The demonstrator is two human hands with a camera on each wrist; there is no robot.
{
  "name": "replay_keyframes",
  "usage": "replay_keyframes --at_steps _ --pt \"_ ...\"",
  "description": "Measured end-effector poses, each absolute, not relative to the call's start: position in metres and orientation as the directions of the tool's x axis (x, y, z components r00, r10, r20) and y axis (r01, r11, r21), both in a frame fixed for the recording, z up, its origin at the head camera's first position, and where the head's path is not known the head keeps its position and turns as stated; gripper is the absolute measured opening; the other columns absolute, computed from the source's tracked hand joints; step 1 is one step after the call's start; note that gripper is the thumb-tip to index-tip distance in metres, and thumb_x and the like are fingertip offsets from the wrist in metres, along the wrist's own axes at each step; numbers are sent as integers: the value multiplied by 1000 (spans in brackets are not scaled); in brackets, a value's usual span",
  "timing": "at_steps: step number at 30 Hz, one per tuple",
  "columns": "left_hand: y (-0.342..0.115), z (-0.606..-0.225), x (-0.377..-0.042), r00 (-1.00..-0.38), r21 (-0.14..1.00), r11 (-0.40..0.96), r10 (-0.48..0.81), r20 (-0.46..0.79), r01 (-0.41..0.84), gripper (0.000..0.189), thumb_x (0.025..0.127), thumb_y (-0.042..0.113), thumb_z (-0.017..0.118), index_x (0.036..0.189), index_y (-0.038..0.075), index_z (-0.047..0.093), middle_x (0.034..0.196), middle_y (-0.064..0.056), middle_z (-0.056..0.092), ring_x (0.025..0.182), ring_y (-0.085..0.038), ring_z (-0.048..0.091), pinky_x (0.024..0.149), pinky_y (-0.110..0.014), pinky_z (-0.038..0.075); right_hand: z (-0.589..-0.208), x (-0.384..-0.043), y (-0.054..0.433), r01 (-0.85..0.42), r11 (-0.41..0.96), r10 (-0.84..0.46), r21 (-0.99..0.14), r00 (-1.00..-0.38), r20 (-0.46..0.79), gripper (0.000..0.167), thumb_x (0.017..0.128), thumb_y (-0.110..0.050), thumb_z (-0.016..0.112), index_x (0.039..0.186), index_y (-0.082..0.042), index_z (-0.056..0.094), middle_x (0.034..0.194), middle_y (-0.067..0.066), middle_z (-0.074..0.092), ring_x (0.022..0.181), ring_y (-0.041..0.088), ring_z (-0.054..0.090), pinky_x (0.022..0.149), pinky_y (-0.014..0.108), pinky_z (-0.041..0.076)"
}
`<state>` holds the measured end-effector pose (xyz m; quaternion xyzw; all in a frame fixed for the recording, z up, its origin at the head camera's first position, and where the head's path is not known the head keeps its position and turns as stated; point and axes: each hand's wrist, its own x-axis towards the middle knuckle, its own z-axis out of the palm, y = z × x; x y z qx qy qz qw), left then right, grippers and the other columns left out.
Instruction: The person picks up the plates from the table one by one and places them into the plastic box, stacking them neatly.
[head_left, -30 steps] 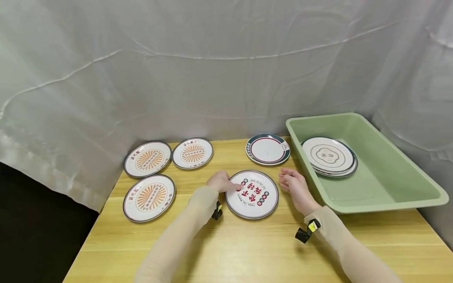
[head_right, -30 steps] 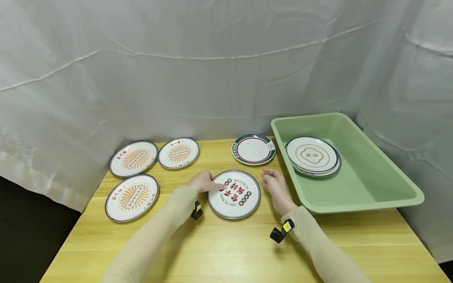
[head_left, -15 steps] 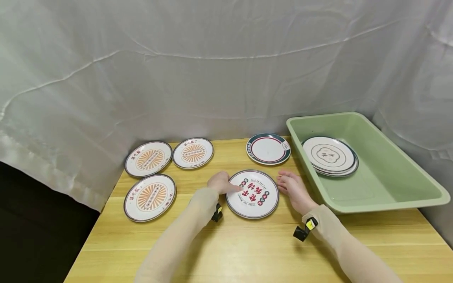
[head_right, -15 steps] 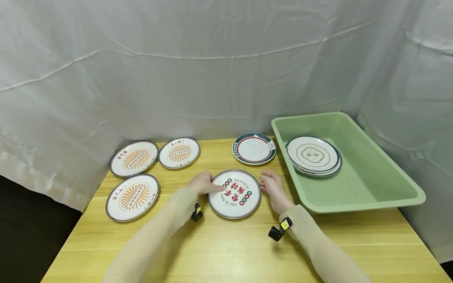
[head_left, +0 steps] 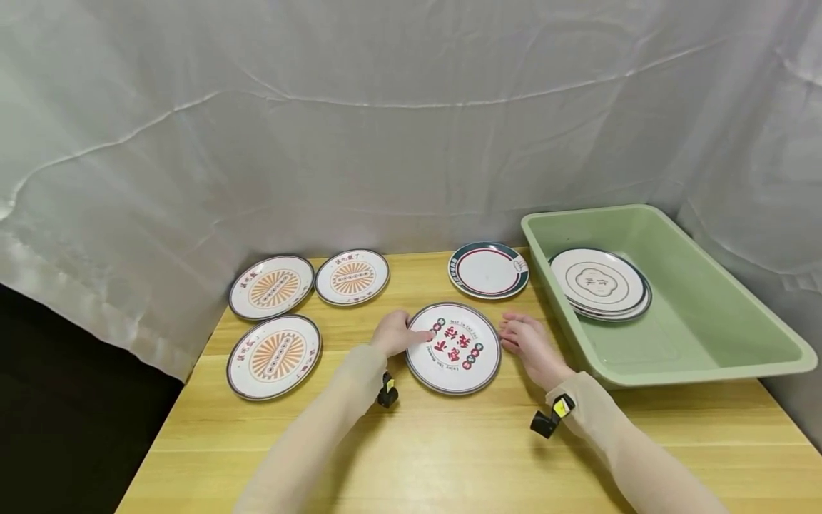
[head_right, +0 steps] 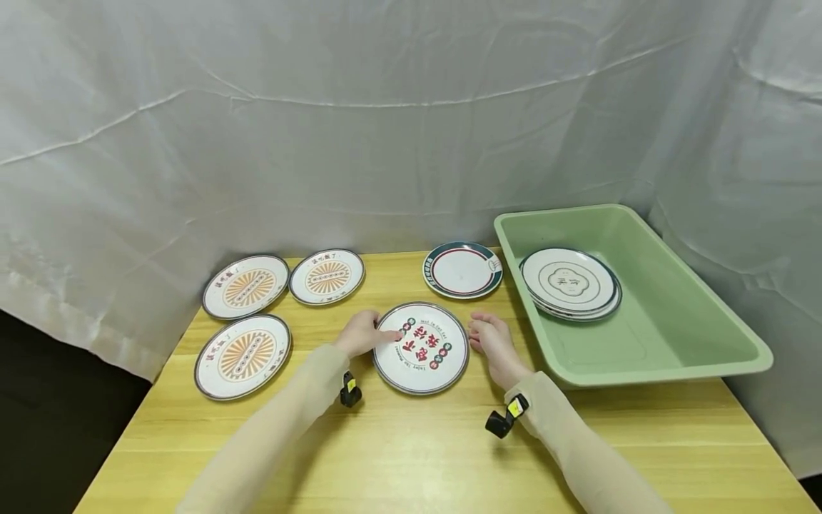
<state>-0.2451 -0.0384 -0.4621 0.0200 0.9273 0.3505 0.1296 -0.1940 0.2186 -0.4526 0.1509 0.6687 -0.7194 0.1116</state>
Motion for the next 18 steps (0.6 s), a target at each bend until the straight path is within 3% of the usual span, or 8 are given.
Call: replay_keyframes --at_steps 7,13,15,18 --pt "-42 -468 -242 -945 823 541 140 -294 -176 30 87 26 79 89 6 56 84 -5 57 75 -16 56 66 -24 50 -453 -193 216 368 -100 29 -924 -927 -373 55 99 -3 39 152 7 29 144 20 42 103 9 54 94 17 51" --pt "-43 -470 -241 -932 863 447 146 -331 -236 22 95 20 70 97 2 56 83 -5 56 69 -13 55 60 -20 50 -452 -194 216 361 -94 35 -928 -930 -365 55 99 -3 39 152 6 29 145 20 42 108 13 53 98 20 49" --pt "-44 -470 -242 -928 868 426 147 -342 -253 23 97 19 66 104 -2 58 84 -5 56 68 -13 55 62 -21 53 -452 -194 216 359 -88 35 -929 -931 -363 55 99 -3 39 152 6 29 145 20 41 108 14 52 98 21 49" --pt "-44 -471 -242 -927 876 404 145 -346 -264 40 101 19 60 127 -11 53 91 -8 58 73 -13 56 77 -26 57 -452 -193 216 362 -87 36 -928 -930 -366 55 99 -3 38 152 6 29 146 19 40 109 15 50 100 23 48"
